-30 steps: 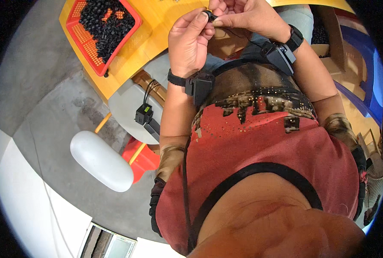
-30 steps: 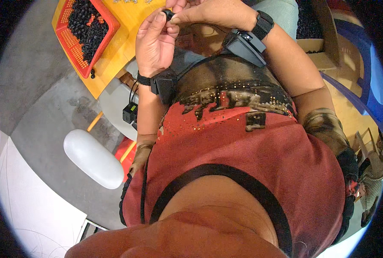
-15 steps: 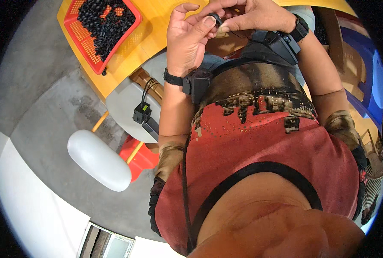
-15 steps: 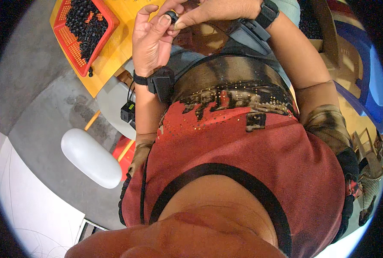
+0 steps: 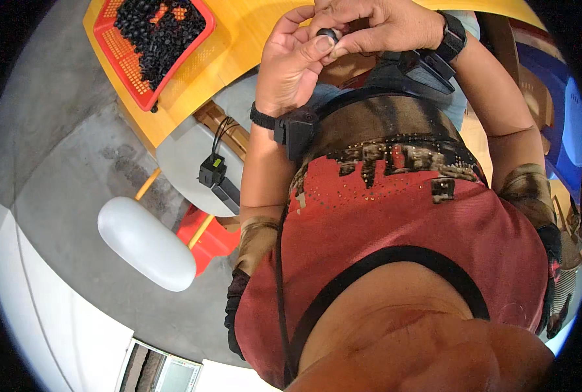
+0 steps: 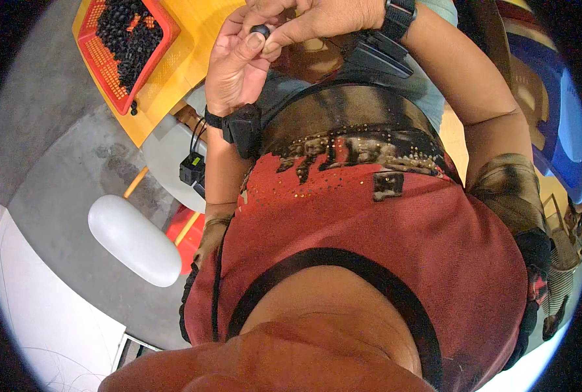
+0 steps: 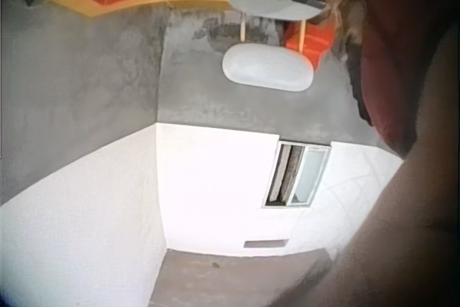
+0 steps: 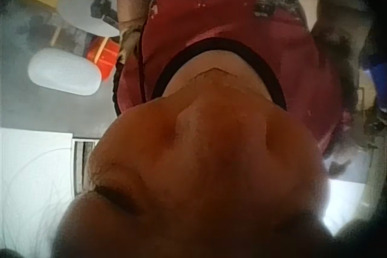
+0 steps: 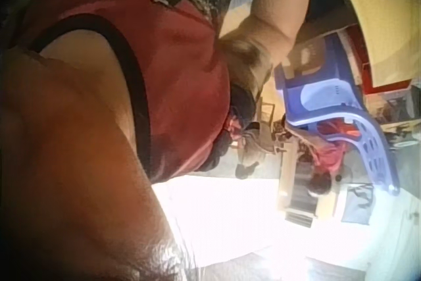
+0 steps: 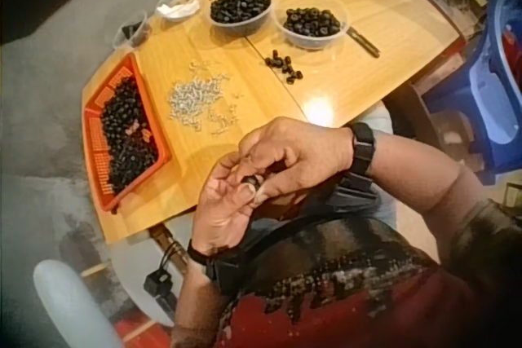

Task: The person assembles small components by picking black pieces from a basket and inserting small metal parts into them by hand.

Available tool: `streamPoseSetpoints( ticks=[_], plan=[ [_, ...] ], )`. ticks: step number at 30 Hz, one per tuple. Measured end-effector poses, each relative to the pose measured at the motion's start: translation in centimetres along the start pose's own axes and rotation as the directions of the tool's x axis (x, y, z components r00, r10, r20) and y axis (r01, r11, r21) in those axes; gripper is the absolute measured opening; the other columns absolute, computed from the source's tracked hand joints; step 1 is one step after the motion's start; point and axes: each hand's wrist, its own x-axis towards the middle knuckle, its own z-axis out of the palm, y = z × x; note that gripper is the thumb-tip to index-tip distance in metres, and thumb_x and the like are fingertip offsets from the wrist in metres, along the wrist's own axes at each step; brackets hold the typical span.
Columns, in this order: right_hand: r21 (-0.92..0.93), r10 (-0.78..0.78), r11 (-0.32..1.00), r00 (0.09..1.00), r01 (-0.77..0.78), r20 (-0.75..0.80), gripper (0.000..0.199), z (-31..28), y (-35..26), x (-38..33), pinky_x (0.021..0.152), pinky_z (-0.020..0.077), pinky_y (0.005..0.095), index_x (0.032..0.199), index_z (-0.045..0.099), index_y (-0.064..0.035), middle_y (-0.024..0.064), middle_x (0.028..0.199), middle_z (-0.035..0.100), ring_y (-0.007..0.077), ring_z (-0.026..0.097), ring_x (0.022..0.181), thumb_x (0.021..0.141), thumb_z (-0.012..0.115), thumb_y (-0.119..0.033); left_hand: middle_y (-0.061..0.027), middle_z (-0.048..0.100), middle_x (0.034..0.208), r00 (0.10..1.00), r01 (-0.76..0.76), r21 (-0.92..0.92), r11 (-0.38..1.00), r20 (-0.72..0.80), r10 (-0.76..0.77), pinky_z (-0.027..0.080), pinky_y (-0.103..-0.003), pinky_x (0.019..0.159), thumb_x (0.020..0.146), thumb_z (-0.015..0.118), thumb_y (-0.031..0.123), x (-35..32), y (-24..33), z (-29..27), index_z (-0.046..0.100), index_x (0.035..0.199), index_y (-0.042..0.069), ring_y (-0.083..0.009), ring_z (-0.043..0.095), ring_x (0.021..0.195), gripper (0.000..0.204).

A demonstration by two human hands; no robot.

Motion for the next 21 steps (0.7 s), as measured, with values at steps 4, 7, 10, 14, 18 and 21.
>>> streamPoseSetpoints(
  ticks=[4, 7, 10, 14, 18, 21],
  plan=[
    [0.068, 0.400, 0.911, 0.913, -0.406, 0.082, 0.030, -0.4, -3.0, 1.1, 0.074, 0.0511, 0.0354, 0.112, 0.070, -0.0018, 0.0149, 0.097, 0.067, 0.0286, 0.065, 0.087, 0.083, 0.076, -0.010, -0.0120, 0.065, 0.121, 0.995, -0.020, 0.011, 1.000, 0.098, 0.019, 0.056, -0.036, 0.093, 0.088, 0.071, 0.000, -0.1, 0.0, -0.9, 0.051, 0.133, 0.008, -0.0235, 0.065, 0.112, 0.050],
    [0.008, 0.414, 0.908, 0.902, -0.418, 0.124, 0.029, -0.4, -2.9, 1.5, 0.074, 0.0515, 0.0368, 0.112, 0.069, -0.0012, 0.0158, 0.098, 0.066, 0.0306, 0.065, 0.087, 0.085, 0.074, -0.012, -0.0120, 0.065, 0.121, 0.996, -0.027, 0.023, 0.999, 0.084, 0.025, 0.056, -0.037, 0.093, 0.087, 0.073, 0.002, 0.1, -0.2, -0.5, 0.051, 0.133, 0.008, -0.0241, 0.065, 0.112, 0.051],
    [-0.152, -0.010, 0.988, 0.993, 0.028, 0.121, 0.026, -0.3, -2.4, 1.3, 0.075, 0.0518, 0.0379, 0.109, 0.068, -0.0004, 0.0164, 0.098, 0.066, 0.0328, 0.064, 0.088, 0.087, 0.072, -0.013, -0.0127, 0.065, 0.122, 0.990, 0.023, 0.016, 1.000, 0.139, -0.025, 0.056, -0.037, 0.092, 0.086, 0.074, 0.002, 0.3, 0.1, 0.0, 0.051, 0.134, 0.008, -0.0249, 0.066, 0.112, 0.053],
    [0.001, 0.275, 0.961, 0.953, -0.277, 0.128, 0.021, -0.5, -3.5, 2.1, 0.074, 0.0516, 0.0401, 0.102, 0.067, 0.0017, 0.0195, 0.094, 0.065, 0.0366, 0.064, 0.087, 0.087, 0.070, -0.012, -0.0139, 0.065, 0.124, 0.988, 0.039, 0.004, 0.999, 0.153, -0.039, 0.056, -0.037, 0.092, 0.085, 0.075, 0.004, 1.0, -0.6, -2.3, 0.049, 0.136, 0.008, -0.0263, 0.066, 0.111, 0.058],
    [-0.050, 0.308, 0.951, 0.927, -0.304, 0.215, 0.021, -1.1, -3.3, 2.2, 0.070, 0.0505, 0.0419, 0.099, 0.066, 0.0040, 0.0212, 0.087, 0.064, 0.0391, 0.062, 0.082, 0.086, 0.070, -0.011, -0.0125, 0.067, 0.112, 0.936, -0.026, 0.041, 0.999, 0.352, 0.010, 0.056, -0.031, 0.082, 0.086, 0.074, 0.005, 1.3, -1.5, -3.8, 0.049, 0.134, 0.006, -0.0231, 0.066, 0.097, 0.055],
    [-0.218, -0.073, 0.970, 0.982, 0.110, 0.173, 0.018, -1.0, -2.1, 1.8, 0.066, 0.0493, 0.0424, 0.094, 0.065, 0.0050, 0.0209, 0.082, 0.062, 0.0393, 0.061, 0.077, 0.085, 0.070, -0.010, -0.0107, 0.067, 0.101, 0.991, 0.119, -0.055, 0.991, 0.066, -0.116, 0.055, -0.029, 0.074, 0.088, 0.070, 0.001, 0.2, -0.2, -0.4, 0.049, 0.129, 0.003, -0.0177, 0.066, 0.084, 0.046]
  ],
)
